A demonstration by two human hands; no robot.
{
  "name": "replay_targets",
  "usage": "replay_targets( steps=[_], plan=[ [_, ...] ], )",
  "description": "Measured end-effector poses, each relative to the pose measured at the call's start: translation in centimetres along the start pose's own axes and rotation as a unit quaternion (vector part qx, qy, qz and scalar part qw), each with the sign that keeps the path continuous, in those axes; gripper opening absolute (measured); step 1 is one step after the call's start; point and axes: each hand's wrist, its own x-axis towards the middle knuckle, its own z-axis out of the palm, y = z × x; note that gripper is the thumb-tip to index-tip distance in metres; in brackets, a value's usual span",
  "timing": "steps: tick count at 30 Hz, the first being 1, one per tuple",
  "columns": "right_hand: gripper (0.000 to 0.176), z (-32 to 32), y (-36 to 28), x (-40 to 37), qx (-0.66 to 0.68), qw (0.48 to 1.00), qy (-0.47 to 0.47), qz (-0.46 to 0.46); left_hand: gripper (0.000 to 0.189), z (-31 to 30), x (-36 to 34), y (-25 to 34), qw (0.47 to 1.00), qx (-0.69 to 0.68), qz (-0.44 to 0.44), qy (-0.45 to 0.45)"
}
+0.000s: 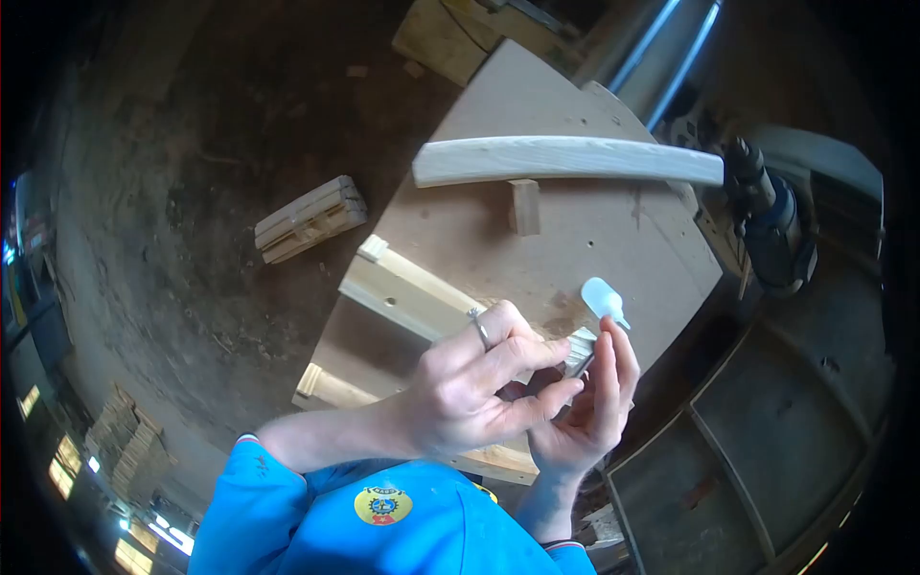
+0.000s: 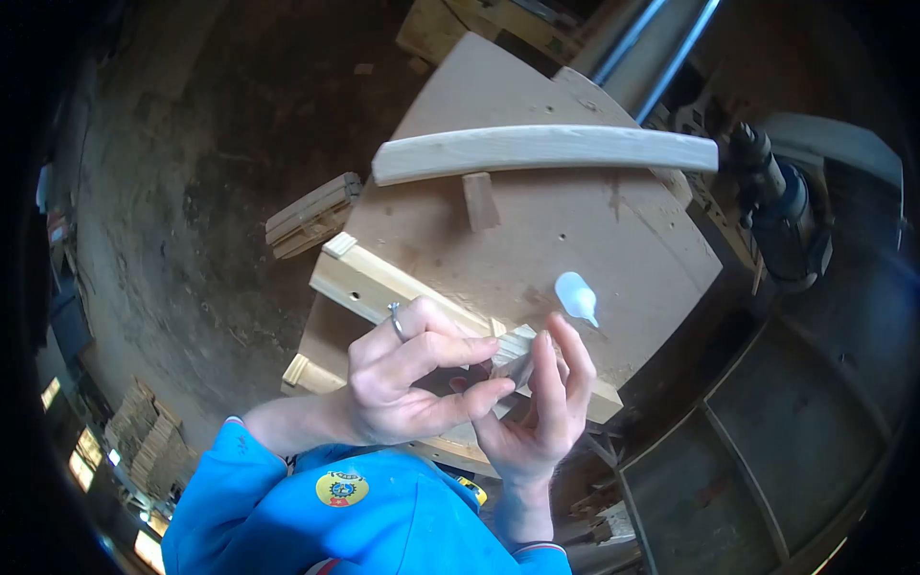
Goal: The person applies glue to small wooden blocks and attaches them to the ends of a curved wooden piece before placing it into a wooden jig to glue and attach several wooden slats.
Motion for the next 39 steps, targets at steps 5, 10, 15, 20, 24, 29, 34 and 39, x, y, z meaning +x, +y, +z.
replay_targets(
  steps=[5, 10, 15, 20, 24, 29, 34, 39],
  plan=[
    [0.052, -3.2, 2.6, -1.0, 0.083, 0.996, 0.007, 0.038, 0.031, 1.7, 1.4, -0.1, 0.996, -0.049, 0.035, -0.073],
    [0.052, -4.7, 6.6, -1.8, 0.276, 0.941, 0.164, 0.112, 0.057, 5.3, 3.6, -3.7, 0.954, 0.173, 0.086, -0.228],
    [0.038, -5.9, 8.2, 0.3, 0.562, 0.767, 0.181, 0.251, 0.047, 8.9, 3.8, -6.8, 0.924, 0.208, 0.146, -0.286],
    [0.042, -6.5, 9.1, 2.4, 0.707, 0.627, 0.121, 0.304, 0.050, 7.3, 5.0, -3.3, 0.952, 0.130, 0.110, -0.253],
    [0.043, -6.0, 8.3, 3.5, 0.782, 0.451, 0.149, 0.404, 0.060, 5.8, 6.9, -0.4, 0.944, 0.194, 0.118, -0.240],
    [0.046, -4.6, 8.8, 2.7, 0.812, 0.415, 0.122, 0.392, 0.062, 5.2, 9.0, 1.0, 0.920, 0.249, 0.177, -0.246],
    [0.047, -4.3, 9.0, 2.9, 0.801, 0.435, 0.102, 0.399, 0.061, 5.2, 8.4, 1.0, 0.913, 0.264, 0.175, -0.256],
    [0.049, -3.7, 8.9, 2.8, 0.798, 0.446, 0.095, 0.394, 0.056, 4.6, 8.9, 0.2, 0.915, 0.271, 0.181, -0.240]
  ],
)
